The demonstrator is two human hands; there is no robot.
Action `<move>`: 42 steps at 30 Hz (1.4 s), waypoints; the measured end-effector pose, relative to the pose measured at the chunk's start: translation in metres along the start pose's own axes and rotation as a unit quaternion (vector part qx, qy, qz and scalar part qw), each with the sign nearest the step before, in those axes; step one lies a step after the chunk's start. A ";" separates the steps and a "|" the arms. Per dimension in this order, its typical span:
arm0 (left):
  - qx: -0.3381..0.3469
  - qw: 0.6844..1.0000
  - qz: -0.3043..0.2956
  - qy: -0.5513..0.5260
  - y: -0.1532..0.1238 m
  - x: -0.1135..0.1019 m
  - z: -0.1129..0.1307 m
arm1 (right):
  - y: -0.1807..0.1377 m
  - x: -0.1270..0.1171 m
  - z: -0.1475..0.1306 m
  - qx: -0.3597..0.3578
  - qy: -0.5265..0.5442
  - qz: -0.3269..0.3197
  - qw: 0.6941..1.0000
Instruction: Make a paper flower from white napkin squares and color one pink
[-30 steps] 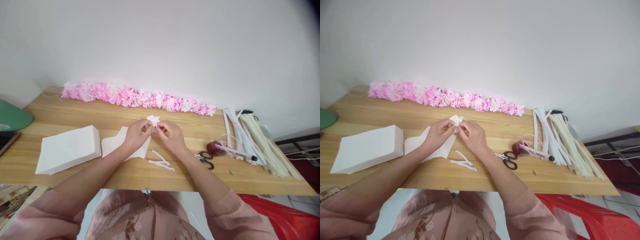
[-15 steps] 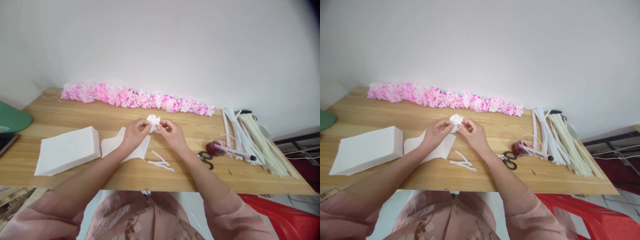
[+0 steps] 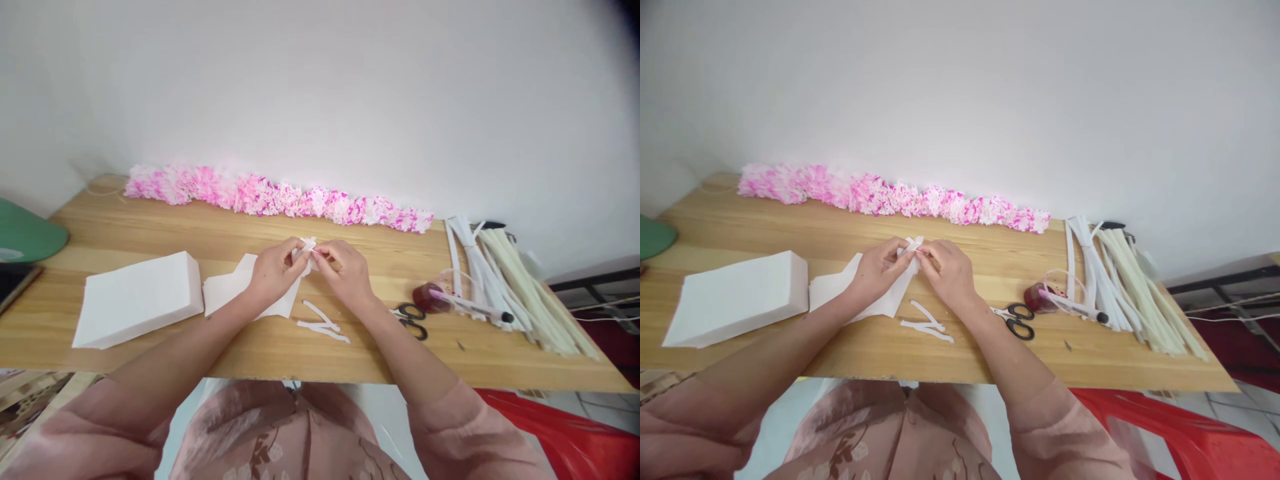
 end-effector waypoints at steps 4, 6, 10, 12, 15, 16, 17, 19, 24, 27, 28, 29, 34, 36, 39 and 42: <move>0.008 0.997 0.000 -0.072 0.001 -0.001 0.001 | 0.004 -0.003 -0.001 0.025 0.033 0.010 0.999; -0.006 0.990 -0.013 -0.142 0.003 0.000 0.000 | 0.007 -0.006 -0.001 0.057 0.064 0.025 0.996; -0.037 0.963 -0.030 -0.266 0.005 -0.004 0.006 | 0.012 -0.009 0.001 0.147 0.165 0.060 0.974; -0.047 0.956 -0.025 -0.287 0.006 -0.008 0.013 | 0.015 -0.010 0.002 0.198 0.230 0.075 0.950; -0.029 0.964 -0.009 -0.263 0.008 -0.018 0.027 | 0.022 -0.014 0.001 0.234 0.298 0.084 0.921; -0.014 0.971 0.002 -0.238 0.010 -0.022 0.031 | 0.025 -0.016 0.001 0.231 0.299 0.082 0.922; 0.004 0.978 0.017 -0.208 0.011 -0.025 0.035 | 0.028 -0.019 0.000 0.219 0.285 0.081 0.930; 0.041 0.988 0.052 -0.140 0.015 -0.027 0.040 | 0.034 -0.026 0.000 0.174 0.215 0.082 0.958; 0.152 0.982 0.110 0.004 0.024 -0.017 0.037 | 0.042 -0.031 0.005 0.049 0.033 0.075 0.995; 0.183 0.975 0.114 0.050 0.026 -0.009 0.030 | 0.040 -0.023 0.012 0.046 0.048 0.082 0.994; 0.175 0.978 0.105 0.048 0.026 -0.007 0.028 | 0.039 -0.020 0.013 0.046 0.056 0.090 0.993; 0.159 0.982 0.090 0.037 0.026 -0.007 0.027 | 0.038 -0.017 0.014 0.041 0.059 0.098 0.993; 0.071 0.996 0.041 -0.024 0.023 -0.006 0.022 | 0.030 -0.009 0.011 -0.027 -0.014 0.095 0.995; 0.058 0.997 0.047 -0.014 0.022 -0.005 0.022 | 0.027 -0.007 0.010 -0.061 -0.059 0.083 0.993; 0.066 0.996 0.064 0.016 0.022 -0.004 0.020 | 0.025 -0.005 0.008 -0.093 -0.092 0.065 0.989; 0.073 0.995 0.071 0.022 0.022 -0.004 0.019 | 0.025 -0.005 0.009 -0.070 -0.057 0.066 0.994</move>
Point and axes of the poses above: each hand's wrist, its own y-axis towards the middle knuckle, its own x-axis out of the palm, z = x × y, the point moved 2 cm from there along y, towards the middle knuckle, and after that the axes turned 13 degrees about -x, right-handed, at the moved point
